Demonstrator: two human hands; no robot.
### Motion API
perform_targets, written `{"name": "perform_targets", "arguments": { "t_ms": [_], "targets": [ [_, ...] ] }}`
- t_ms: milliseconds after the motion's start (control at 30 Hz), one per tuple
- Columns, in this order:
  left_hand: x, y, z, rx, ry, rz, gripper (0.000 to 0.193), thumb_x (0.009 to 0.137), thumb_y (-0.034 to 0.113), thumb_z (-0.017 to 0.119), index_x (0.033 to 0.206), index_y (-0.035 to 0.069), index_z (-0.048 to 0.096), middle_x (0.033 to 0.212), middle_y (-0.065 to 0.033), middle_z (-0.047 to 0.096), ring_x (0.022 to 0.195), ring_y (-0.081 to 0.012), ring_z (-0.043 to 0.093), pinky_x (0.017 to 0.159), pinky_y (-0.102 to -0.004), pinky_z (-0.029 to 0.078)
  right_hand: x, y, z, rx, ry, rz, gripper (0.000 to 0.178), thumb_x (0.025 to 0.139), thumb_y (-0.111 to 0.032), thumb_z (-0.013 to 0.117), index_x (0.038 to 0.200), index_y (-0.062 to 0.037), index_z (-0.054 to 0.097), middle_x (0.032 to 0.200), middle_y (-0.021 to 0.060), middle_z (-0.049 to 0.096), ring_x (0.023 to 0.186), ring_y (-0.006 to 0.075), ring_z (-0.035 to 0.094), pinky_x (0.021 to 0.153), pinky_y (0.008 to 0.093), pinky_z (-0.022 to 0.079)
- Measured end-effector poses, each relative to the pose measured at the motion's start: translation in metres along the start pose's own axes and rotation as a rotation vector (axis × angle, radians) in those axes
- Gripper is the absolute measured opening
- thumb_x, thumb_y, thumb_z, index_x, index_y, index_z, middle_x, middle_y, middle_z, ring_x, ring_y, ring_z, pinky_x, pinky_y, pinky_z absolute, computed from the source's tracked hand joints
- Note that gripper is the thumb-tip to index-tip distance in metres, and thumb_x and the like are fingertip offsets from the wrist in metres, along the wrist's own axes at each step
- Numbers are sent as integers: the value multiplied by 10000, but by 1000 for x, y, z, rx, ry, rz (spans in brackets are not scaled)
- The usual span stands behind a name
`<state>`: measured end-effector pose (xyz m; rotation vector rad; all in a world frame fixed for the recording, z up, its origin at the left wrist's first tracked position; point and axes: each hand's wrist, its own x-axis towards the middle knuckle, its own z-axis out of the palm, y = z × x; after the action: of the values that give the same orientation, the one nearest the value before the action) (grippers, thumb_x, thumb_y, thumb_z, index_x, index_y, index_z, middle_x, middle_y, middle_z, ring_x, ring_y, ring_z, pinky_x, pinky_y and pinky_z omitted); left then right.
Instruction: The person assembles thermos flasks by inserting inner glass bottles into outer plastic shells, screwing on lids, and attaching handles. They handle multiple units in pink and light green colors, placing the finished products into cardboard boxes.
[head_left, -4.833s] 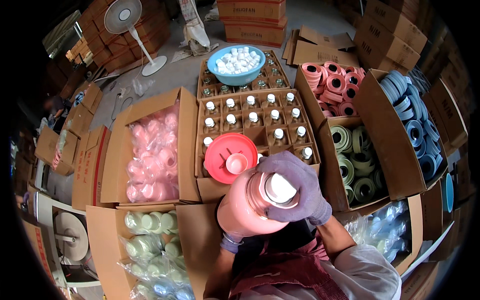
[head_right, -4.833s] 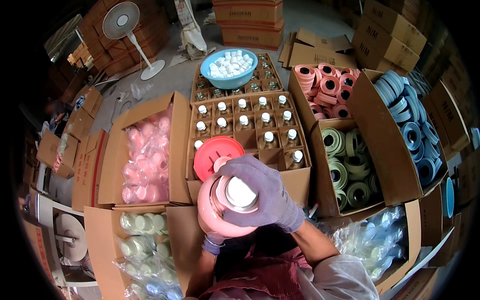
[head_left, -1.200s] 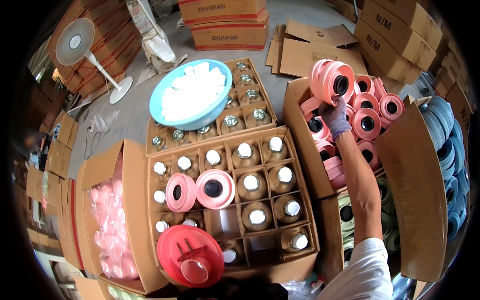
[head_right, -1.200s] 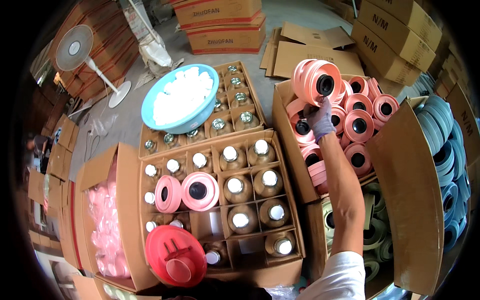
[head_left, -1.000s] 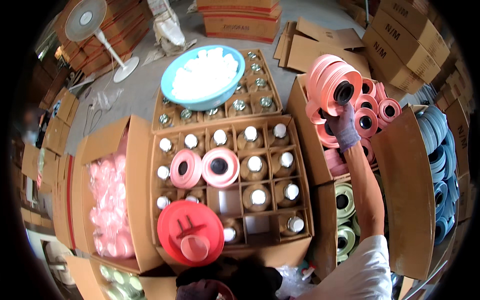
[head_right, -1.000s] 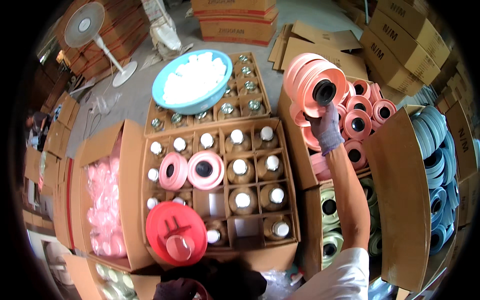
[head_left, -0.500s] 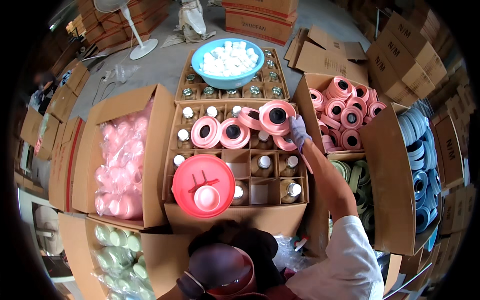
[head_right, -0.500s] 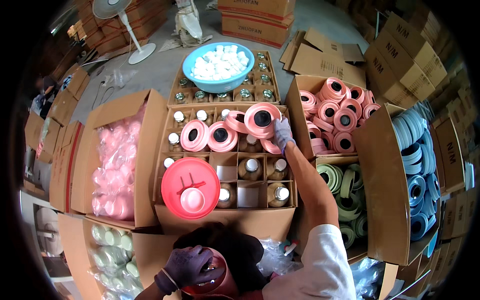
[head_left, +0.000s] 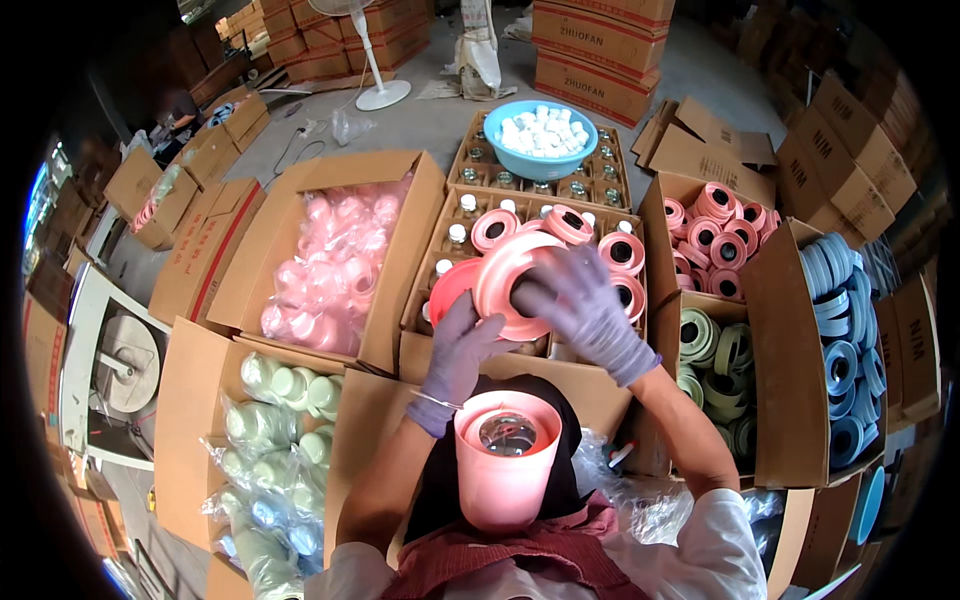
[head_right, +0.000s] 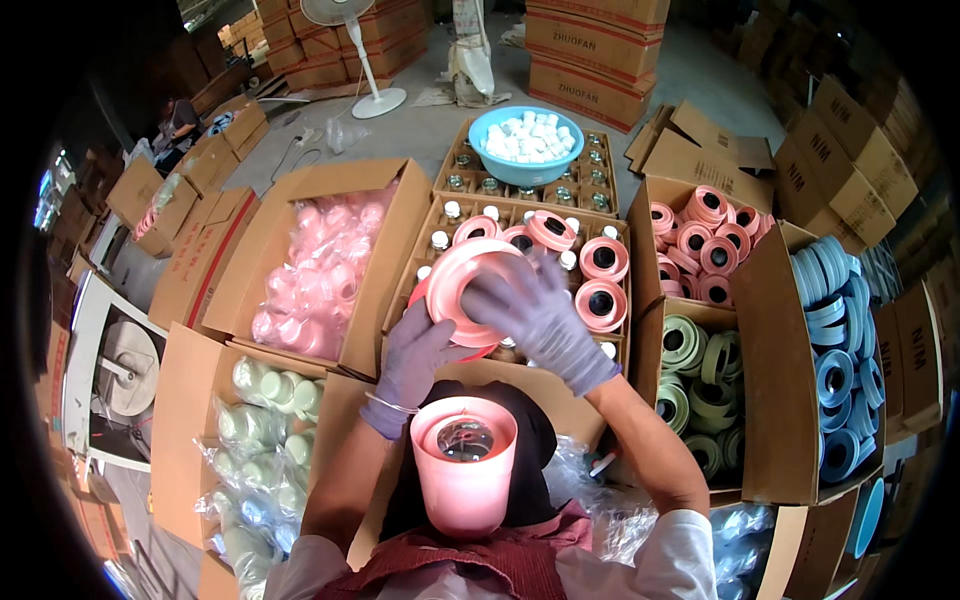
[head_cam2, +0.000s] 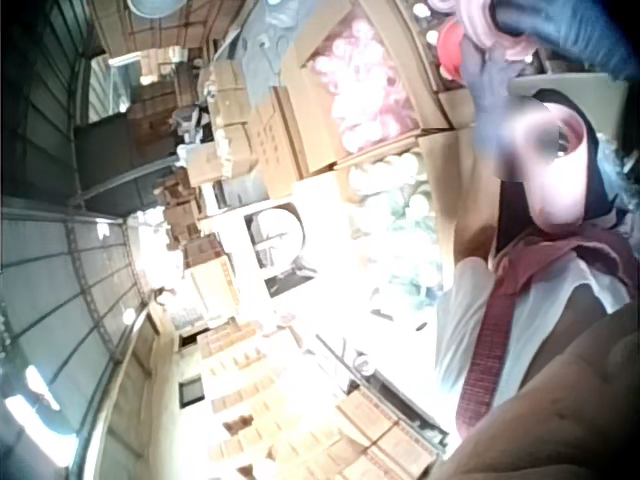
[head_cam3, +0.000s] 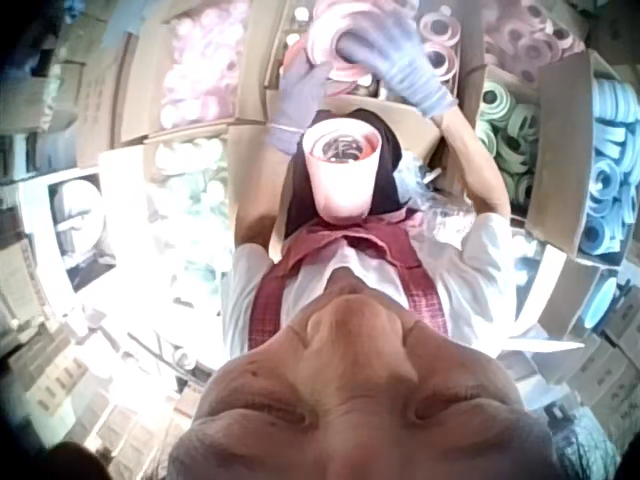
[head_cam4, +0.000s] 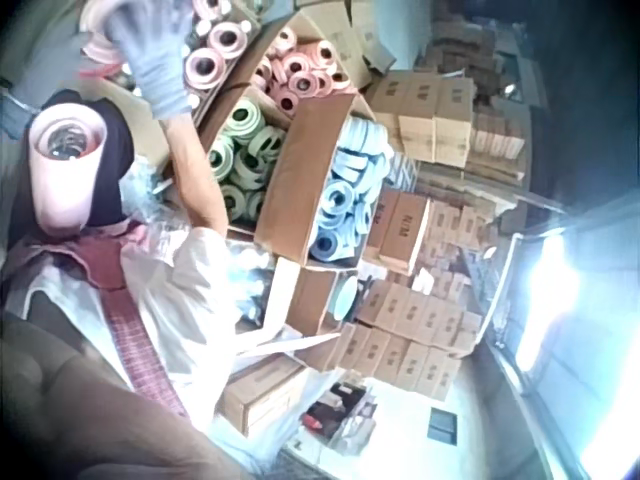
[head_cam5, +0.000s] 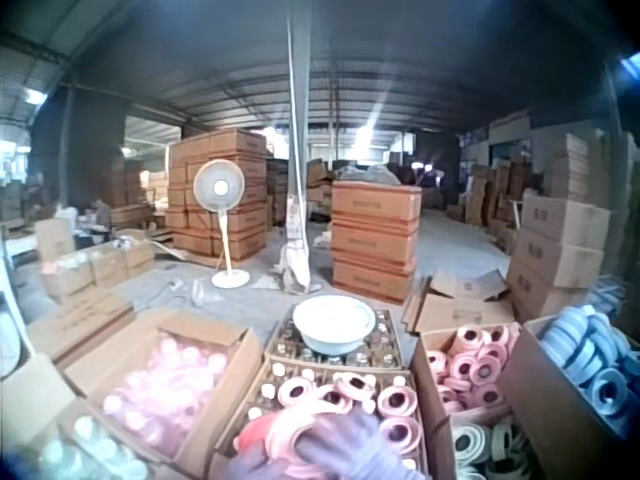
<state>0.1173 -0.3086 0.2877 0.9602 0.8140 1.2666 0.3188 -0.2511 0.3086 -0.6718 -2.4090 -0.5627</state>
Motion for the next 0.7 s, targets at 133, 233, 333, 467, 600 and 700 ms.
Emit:
{"name": "perform_targets", "arguments": {
  "t_ms": [133,233,333,467,600,700],
  "targets": [
    [-9,-9,4,272,97,239,383,930,91,578,1288,-22,505,1172,-77,595,1037,-120,573,883,-275,498,-6,-29,0,347,53,258,543,719,-157,697,1227,-68,526,1174,166,547,1144,332,540,969,468,449],
    [-17,-8,-1,275,160,220,388,934,131,618,1259,-49,510,1174,-95,607,1026,-125,581,895,-276,495,-9,-42,-14,422,48,362,583,714,-172,718,1246,-57,511,1189,191,529,1117,354,544,936,463,475],
    [-22,-1,-12,363,101,206,417,934,149,624,1276,-49,493,1190,-99,594,1015,-133,582,886,-278,493,0,-47,-29,287,40,229,608,723,-171,725,1287,-116,506,1263,206,469,1072,388,556,897,433,507],
    [-39,20,-5,297,-51,256,582,853,151,713,1363,1,474,1261,-88,560,1123,-142,540,935,-292,479,2,-54,-11,507,6,293,540,787,-179,702,1281,-88,503,1265,198,469,1092,393,547,902,441,498],
    [-43,15,13,355,-126,390,679,786,204,787,1376,35,497,1436,-109,450,1311,-199,428,1025,-348,434,-21,-62,20,1508,-190,798,606,860,-245,688,1386,-67,444,1327,144,541,1194,246,554,1030,408,442],
    [-26,34,-5,1117,-490,976,663,733,190,810,1337,81,558,1392,-120,503,1307,-288,446,1071,-406,393,-58,-64,30,1484,-100,365,738,805,-360,740,1420,-98,427,1422,102,478,1330,239,422,1146,429,272]
  ]
}}
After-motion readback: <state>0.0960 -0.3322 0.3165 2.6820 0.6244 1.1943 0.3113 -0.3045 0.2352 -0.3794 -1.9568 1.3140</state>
